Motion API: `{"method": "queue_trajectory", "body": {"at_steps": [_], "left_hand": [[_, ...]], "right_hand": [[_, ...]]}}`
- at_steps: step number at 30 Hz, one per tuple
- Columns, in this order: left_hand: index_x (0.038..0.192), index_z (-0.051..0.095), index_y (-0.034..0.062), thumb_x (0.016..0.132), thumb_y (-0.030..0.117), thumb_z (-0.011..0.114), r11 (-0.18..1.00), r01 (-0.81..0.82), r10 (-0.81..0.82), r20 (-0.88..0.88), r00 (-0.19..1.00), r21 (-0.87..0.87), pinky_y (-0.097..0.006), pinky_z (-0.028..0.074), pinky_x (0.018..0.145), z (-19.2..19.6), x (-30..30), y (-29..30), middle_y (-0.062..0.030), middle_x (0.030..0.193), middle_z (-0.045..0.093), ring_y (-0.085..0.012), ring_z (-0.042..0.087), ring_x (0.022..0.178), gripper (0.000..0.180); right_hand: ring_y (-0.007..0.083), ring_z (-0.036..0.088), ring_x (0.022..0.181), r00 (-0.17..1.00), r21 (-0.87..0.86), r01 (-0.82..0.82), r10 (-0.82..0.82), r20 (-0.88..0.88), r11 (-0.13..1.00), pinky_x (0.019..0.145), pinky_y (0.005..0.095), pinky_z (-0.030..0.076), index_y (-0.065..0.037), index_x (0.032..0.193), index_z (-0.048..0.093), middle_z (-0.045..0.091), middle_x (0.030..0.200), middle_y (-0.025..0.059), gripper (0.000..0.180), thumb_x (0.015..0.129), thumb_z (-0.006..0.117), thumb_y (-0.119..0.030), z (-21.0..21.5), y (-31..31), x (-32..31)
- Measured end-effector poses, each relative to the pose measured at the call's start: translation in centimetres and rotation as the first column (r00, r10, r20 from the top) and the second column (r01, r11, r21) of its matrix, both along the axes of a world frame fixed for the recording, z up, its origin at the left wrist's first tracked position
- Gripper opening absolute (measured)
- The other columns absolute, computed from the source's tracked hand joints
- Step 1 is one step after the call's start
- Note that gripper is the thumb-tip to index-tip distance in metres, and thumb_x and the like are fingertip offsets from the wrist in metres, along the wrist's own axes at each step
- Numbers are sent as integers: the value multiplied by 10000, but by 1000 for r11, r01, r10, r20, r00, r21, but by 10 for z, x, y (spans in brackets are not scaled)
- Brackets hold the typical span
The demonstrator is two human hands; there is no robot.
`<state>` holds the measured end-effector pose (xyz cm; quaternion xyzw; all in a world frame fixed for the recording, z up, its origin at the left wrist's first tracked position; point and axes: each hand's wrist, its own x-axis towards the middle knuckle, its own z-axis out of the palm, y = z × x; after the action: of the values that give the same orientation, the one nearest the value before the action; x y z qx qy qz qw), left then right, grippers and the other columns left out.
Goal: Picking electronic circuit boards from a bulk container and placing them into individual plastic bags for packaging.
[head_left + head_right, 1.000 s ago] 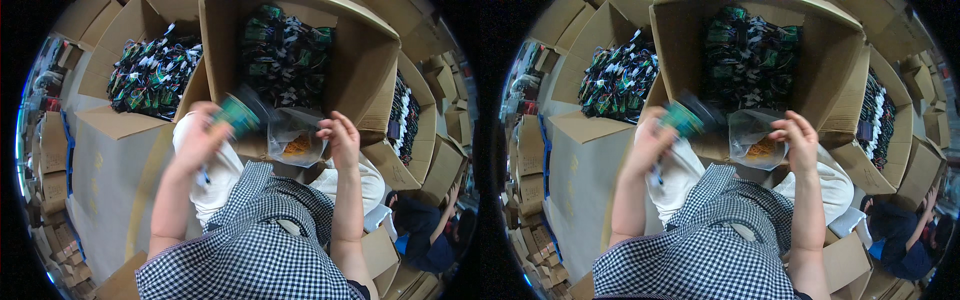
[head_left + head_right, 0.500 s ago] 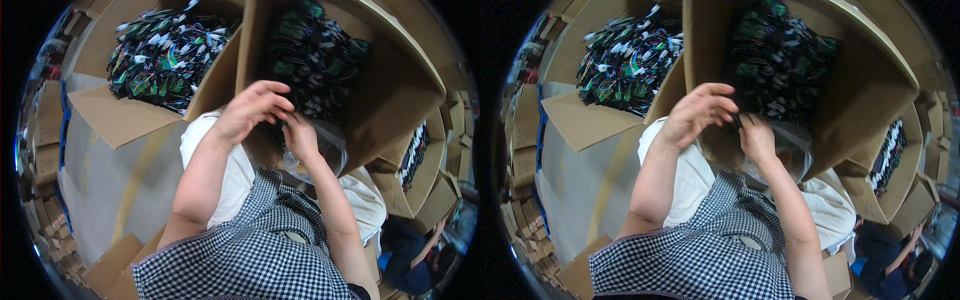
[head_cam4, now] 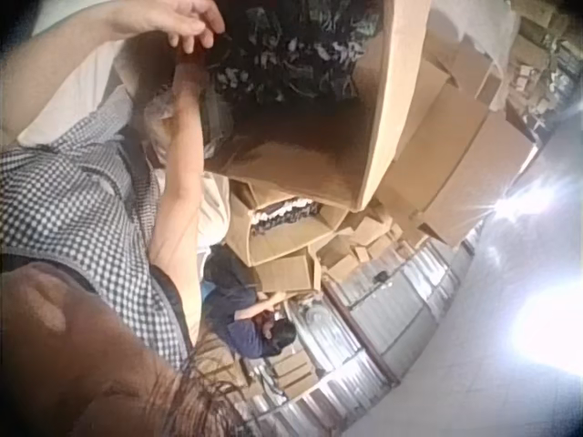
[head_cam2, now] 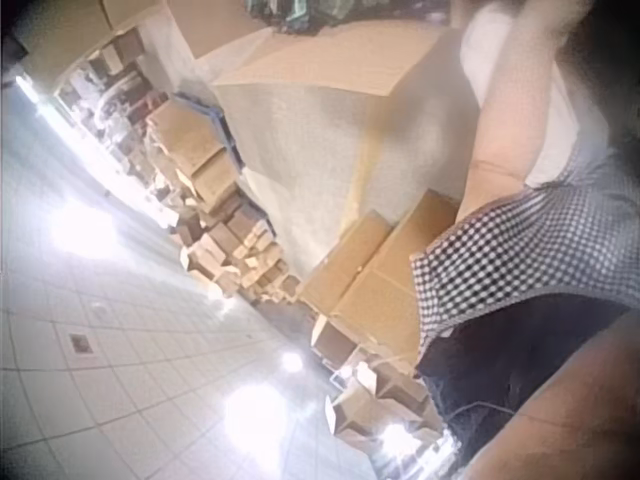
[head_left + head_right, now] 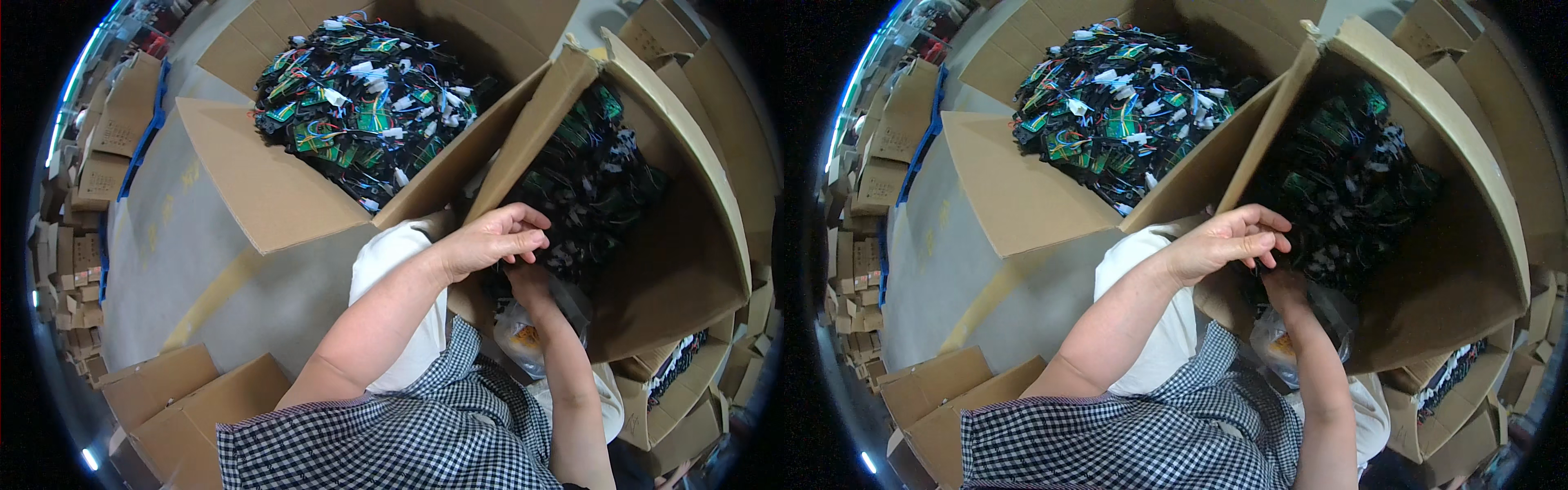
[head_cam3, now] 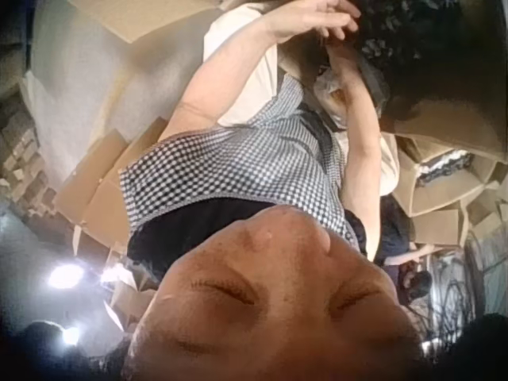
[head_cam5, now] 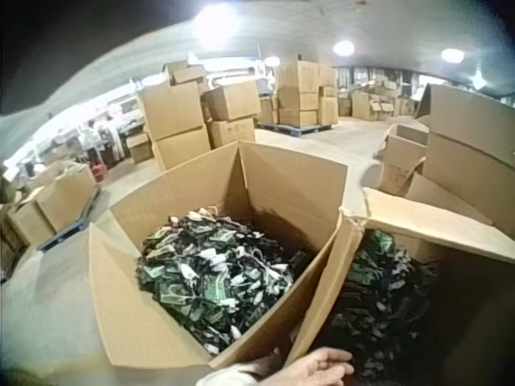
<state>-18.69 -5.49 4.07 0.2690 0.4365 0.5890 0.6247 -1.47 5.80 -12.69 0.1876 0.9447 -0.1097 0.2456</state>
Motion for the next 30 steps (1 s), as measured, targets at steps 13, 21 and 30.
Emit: {"method": "queue_trajectory", "body": {"at_steps": [13, 21, 30], "left_hand": [[1240, 494, 49, 906, 371, 580, 994, -65, 54, -112, 992, -90, -247, 449, 782, -4, 9, 4, -90, 1110, 611, -118, 586, 914, 471], [1254, 483, 51, 906, 351, 581, 938, -333, 347, -225, 910, 99, -298, 411, 921, -9, 24, -10, -84, 1173, 581, -163, 556, 1063, 470], [1453, 193, 151, 682, 665, 671, 911, -289, 158, 398, 904, 295, -419, 462, 984, -5, 111, -41, -155, 1301, 476, -277, 542, 1141, 1043]], "right_hand": [[308, 622, 927, 976, 32, 30, -23, -217, 999, 758, 405, 509, -77, 1100, 637, 618, 1060, 134, 280, 837, 567, -140, 33, -6, 4], [292, 586, 765, 490, -45, 97, -87, -868, 994, 677, 362, 505, -19, 967, 656, 656, 973, 131, 299, 677, 631, 52, 184, 11, 54], [257, 577, 768, 499, 235, -81, 243, -832, 969, 627, 348, 506, -55, 999, 625, 608, 1029, 130, 348, 653, 623, -24, 243, -82, 59]]}}
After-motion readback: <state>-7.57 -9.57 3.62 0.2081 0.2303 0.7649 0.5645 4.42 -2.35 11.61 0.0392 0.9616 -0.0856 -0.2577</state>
